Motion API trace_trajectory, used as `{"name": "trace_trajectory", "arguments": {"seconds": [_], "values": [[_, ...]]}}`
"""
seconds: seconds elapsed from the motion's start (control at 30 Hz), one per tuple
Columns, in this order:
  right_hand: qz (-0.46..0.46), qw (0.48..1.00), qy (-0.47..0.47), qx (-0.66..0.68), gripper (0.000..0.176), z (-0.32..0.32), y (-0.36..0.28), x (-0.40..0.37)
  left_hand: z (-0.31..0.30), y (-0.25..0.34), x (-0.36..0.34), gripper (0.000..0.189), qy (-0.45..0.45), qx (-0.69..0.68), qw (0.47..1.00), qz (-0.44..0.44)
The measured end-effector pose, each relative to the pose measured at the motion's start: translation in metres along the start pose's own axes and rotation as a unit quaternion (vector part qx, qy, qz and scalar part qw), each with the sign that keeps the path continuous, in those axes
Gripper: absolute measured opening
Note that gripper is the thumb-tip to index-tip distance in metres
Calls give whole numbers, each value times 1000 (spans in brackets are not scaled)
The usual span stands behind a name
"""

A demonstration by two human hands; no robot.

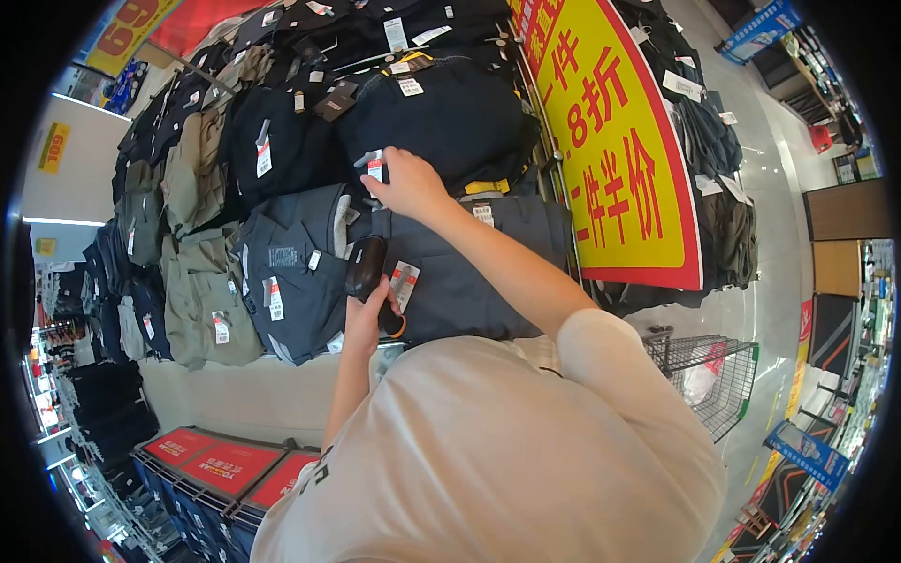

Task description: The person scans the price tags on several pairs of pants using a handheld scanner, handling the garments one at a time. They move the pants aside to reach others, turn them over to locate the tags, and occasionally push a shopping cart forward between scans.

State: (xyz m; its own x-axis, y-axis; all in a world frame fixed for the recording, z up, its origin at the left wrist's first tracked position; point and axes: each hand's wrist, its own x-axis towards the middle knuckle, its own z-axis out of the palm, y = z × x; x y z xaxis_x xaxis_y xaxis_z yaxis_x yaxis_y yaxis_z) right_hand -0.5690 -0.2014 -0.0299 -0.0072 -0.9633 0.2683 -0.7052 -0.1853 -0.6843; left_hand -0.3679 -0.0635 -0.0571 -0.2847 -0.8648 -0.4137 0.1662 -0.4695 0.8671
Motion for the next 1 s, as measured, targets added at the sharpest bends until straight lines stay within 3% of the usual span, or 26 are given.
{"name": "trace_trajectory", "arguments": {"seconds": [0.07, 0.1, 0.17, 0.27, 0.53, 0.67, 0.87, 1.0], "values": [[169, 976, -125, -50, 36, 38, 29, 16, 5, 5, -3, 17, 12, 6, 1000, 4], [166, 977, -127, -50, 36, 48, 38, 21, 8, 7, -3, 16, 22, 14, 1000, 8], [307, 929, -184, 98, 34, 65, 52, 29, 11, 8, -2, 17, 24, 7, 1000, 8], [316, 916, -116, 217, 32, 99, 79, 30, 7, 7, 2, 17, 20, 5, 1000, 4], [236, 889, -149, 363, 18, 80, 83, 14, 10, 39, 3, 20, 15, -14, 1000, -9], [235, 875, -179, 383, 19, 67, 77, 11, 20, 72, 22, 24, 9, -10, 1000, 11], [248, 873, -176, 381, 17, 71, 79, 11, 6, 52, 73, 31, 62, -9, 994, -89], [213, 878, -158, 399, 16, 77, 85, 7, 6, 46, 71, 31, 46, -4, 993, -105]]}}
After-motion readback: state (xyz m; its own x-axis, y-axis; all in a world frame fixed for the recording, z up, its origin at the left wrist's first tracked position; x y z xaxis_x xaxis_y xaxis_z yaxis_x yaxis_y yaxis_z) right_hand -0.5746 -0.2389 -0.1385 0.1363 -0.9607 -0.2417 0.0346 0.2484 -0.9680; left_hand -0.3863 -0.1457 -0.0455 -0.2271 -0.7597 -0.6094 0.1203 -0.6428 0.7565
